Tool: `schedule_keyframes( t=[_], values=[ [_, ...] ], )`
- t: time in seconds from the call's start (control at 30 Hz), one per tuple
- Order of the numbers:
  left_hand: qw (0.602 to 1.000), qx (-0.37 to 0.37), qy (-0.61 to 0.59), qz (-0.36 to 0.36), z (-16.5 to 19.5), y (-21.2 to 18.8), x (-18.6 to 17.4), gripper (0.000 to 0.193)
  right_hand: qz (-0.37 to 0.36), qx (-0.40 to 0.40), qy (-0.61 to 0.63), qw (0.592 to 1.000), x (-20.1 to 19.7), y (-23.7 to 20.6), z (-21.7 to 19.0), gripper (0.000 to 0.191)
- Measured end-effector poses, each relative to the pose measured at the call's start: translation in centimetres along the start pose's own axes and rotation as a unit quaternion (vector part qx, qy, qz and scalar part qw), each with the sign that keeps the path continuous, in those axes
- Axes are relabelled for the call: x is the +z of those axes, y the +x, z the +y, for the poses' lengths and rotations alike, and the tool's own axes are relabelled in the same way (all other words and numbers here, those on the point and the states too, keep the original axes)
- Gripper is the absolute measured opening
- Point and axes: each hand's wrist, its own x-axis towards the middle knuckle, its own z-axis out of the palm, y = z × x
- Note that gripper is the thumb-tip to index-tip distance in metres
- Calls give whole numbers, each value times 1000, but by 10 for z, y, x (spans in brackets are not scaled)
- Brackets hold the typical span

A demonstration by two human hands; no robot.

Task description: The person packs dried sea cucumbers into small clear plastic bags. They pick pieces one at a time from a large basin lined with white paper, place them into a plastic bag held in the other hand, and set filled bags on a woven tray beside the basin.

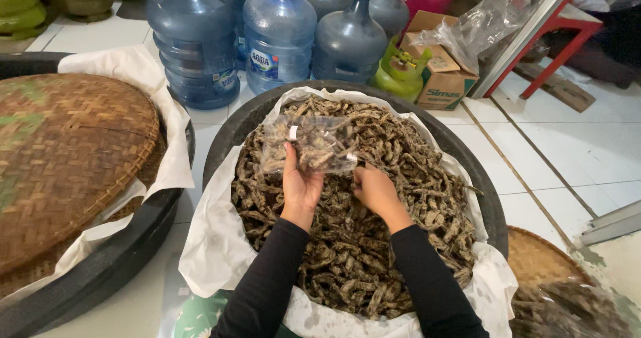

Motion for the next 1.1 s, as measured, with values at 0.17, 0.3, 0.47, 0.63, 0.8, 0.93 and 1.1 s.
schedule_keyframes(
  t=[0.17,0.3,0.47,0.63,0.8,0.93,1.1],
  values=[
    [1000,11,7,-1,3,-5,9,52,198,4,275,941,-54,-4,0,18],
    [1000,5,6,0,5,-8,15,52,480,-174,342,789,-78,-39,-9,15],
    [999,-21,22,27,1,-18,21,45,527,-333,121,773,-67,-52,-39,17],
    [990,-109,79,-34,-18,-26,21,39,460,-268,79,843,-64,-58,-42,24],
    [991,-100,85,-22,-23,-21,14,39,340,-253,113,899,-70,-50,-35,24],
    [996,-16,70,45,-4,-12,13,45,346,-263,179,883,-57,-44,-28,33],
    [998,40,39,-12,13,-9,13,52,146,-178,142,963,-13,-27,-10,42]
  ],
)
